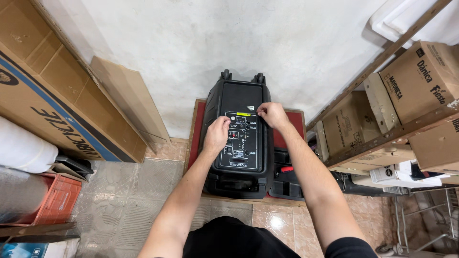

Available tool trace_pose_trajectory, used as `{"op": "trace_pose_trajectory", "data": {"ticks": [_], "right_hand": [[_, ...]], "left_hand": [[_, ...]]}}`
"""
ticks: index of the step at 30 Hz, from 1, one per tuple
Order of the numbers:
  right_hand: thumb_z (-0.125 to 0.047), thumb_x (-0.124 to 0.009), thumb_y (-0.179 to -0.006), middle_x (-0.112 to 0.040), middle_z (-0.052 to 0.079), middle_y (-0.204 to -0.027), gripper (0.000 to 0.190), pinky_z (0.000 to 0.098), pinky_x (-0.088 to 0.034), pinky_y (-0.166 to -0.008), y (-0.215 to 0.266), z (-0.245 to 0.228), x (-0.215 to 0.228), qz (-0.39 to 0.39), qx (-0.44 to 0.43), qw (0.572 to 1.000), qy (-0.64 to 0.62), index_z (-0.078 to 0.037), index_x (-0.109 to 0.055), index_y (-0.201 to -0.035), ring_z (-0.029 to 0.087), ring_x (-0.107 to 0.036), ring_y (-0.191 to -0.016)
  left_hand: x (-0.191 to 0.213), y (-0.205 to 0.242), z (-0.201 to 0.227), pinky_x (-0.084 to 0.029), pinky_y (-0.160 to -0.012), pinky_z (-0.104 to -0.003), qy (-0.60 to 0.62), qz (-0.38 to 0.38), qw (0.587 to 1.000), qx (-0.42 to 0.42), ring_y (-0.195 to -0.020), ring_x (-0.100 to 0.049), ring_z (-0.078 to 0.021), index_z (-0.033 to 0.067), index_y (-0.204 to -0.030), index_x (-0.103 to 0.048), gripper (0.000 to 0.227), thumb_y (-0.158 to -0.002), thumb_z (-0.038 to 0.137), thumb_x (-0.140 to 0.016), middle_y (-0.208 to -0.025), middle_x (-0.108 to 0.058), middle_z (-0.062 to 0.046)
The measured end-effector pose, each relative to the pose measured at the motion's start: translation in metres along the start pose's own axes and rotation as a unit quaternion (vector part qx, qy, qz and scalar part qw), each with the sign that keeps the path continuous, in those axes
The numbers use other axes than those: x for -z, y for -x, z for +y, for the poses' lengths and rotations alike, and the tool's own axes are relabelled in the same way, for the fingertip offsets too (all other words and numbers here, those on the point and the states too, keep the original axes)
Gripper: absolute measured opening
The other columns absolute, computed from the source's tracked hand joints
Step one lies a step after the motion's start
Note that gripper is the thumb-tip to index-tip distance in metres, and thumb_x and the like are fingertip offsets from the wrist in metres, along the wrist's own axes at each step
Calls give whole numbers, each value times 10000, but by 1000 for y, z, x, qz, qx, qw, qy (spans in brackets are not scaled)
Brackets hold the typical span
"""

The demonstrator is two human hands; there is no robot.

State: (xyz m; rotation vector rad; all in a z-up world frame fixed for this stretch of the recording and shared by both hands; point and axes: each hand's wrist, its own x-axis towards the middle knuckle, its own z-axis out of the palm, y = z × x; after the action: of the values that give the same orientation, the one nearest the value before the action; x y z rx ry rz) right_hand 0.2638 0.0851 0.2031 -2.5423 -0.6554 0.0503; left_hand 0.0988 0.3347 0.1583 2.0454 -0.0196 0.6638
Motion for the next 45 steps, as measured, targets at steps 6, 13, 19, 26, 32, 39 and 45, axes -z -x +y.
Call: {"op": "trace_pose_trajectory", "data": {"ticks": [6,13,19,26,32,39,45], "right_hand": [[-161,-833,-995,-856,132,-1052,111,475,-671,-948,-11,0,-2,-25,23,995,96,-138,-884,-1091,365,-829,-1065],[-209,-816,-1004,-840,114,-1059,108,474,-690,-946,-25,7,-11,-56,21,987,146,-174,-876,-1086,356,-824,-1096],[-187,-832,-986,-862,111,-1052,109,485,-694,-940,-28,-1,-6,-82,9,987,135,-156,-895,-1070,356,-834,-1096],[-189,-846,-979,-868,106,-1115,175,516,-672,-1004,-12,-34,17,-109,-4,985,135,-144,-861,-1147,365,-808,-1185],[-291,-853,-989,-856,77,-1098,135,491,-670,-1013,-12,-31,15,-110,-10,980,164,-198,-854,-1086,342,-811,-1175],[-266,-860,-989,-828,100,-1084,214,490,-682,-998,-16,-20,9,-106,26,981,161,-147,-838,-1165,345,-807,-1166],[-230,-827,-1015,-807,109,-1105,149,481,-684,-1004,-20,-12,3,-100,23,981,164,-164,-835,-1149,360,-801,-1177]], "left_hand": [[2,-6,1,-671,-812,-445,34,23,999,-24,-938,-797,-355,89,-1228,-771,233,-1193,195,-567,-931,-763,-152],[-5,-6,-16,-664,-880,-417,46,25,999,-7,-975,-801,-299,144,-1288,-780,254,-1137,121,-578,-931,-781,-83],[1,-2,-2,-654,-943,-492,55,24,998,22,-1038,-804,-331,107,-1369,-707,267,-1135,87,-581,-987,-829,-96],[-3,-3,-10,-647,-963,-473,49,30,998,28,-1071,-804,-308,137,-1323,-714,216,-1146,113,-593,-960,-843,-61],[-6,-3,-12,-644,-966,-467,50,27,998,32,-1073,-806,-293,148,-1323,-711,201,-1159,133,-596,-977,-852,-57],[-6,-4,-14,-638,-952,-471,49,23,998,26,-1048,-803,-300,159,-1325,-707,199,-1166,135,-589,-978,-853,-48],[-8,-4,-16,-635,-962,-459,47,15,998,36,-1060,-801,-283,172,-1336,-704,199,-1171,159,-594,-996,-857,-28]]}}
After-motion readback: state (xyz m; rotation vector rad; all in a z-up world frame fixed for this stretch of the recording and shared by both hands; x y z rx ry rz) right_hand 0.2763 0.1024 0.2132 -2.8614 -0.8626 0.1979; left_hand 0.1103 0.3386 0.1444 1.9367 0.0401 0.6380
